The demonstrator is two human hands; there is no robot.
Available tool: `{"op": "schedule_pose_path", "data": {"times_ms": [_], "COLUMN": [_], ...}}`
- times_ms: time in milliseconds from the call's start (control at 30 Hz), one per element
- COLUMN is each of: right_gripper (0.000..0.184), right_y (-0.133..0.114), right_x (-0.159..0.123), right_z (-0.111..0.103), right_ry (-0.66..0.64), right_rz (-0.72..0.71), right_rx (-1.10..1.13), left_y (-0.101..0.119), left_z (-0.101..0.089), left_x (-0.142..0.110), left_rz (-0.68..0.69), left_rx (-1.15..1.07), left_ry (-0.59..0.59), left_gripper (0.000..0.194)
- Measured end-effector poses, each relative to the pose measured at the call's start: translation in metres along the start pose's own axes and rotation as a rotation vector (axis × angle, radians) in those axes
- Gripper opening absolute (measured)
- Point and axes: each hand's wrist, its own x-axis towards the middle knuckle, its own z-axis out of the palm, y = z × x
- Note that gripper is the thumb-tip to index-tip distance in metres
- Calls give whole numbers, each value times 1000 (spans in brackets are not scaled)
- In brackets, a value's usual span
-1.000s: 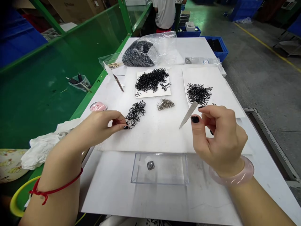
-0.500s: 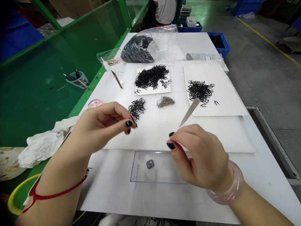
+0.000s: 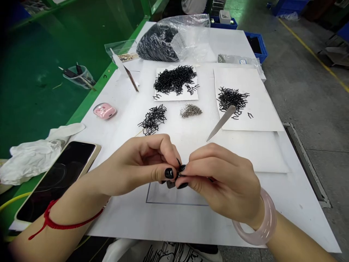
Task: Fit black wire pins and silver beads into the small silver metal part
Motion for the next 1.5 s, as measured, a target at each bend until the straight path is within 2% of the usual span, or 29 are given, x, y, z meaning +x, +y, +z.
{"op": "schedule_pose_path", "data": {"times_ms": [100,233,333,433,600,733,800,933,1000,1100,1200,1333,1500], "right_gripper": [22,44,50,54,40,21,19,24,28,32,29,26,26], "right_y": [0,-3,-4,-2,-1,-2,-4,-6,-5,-2,0,3,4], "right_x": [0,-1,-1,-2,-3,-2,-3,-3,-3,-2,-2,-3,-4], "right_z": [0,0,-1,-2,-6,-8,-6,2,5,6,7,10,10], "right_ry": [6,1,-20,-41,-71,-123,-98,-92,-113,-104,-86,-53,-44], "right_rz": [-44,-94,-113,-122,-144,-199,-217,-107,-84,-93,-72,-41,-107], "right_rx": [29,57,53,141,121,-56,-129,-176,-209,-272,-279,-266,-255], "left_y": [-2,-6,-7,-7,-8,-1,6,17,16,9,3,0,1], "left_z": [2,4,4,5,7,0,-8,-27,-33,-36,-35,-32,-30], "left_x": [-1,-1,0,-1,-3,-5,-6,-7,-5,-1,2,5,5], "left_rz": [15,32,36,39,50,67,81,14,-36,-41,38,153,212], "left_rx": [-39,-73,-87,-91,-104,-6,194,765,881,902,882,815,768], "left_ry": [-38,-81,-111,-154,-216,-235,-230,-181,-174,-190,-149,-55,-39], "left_gripper": [10,9,9,11,17,17,17,21,23,24,27,12,9]}}
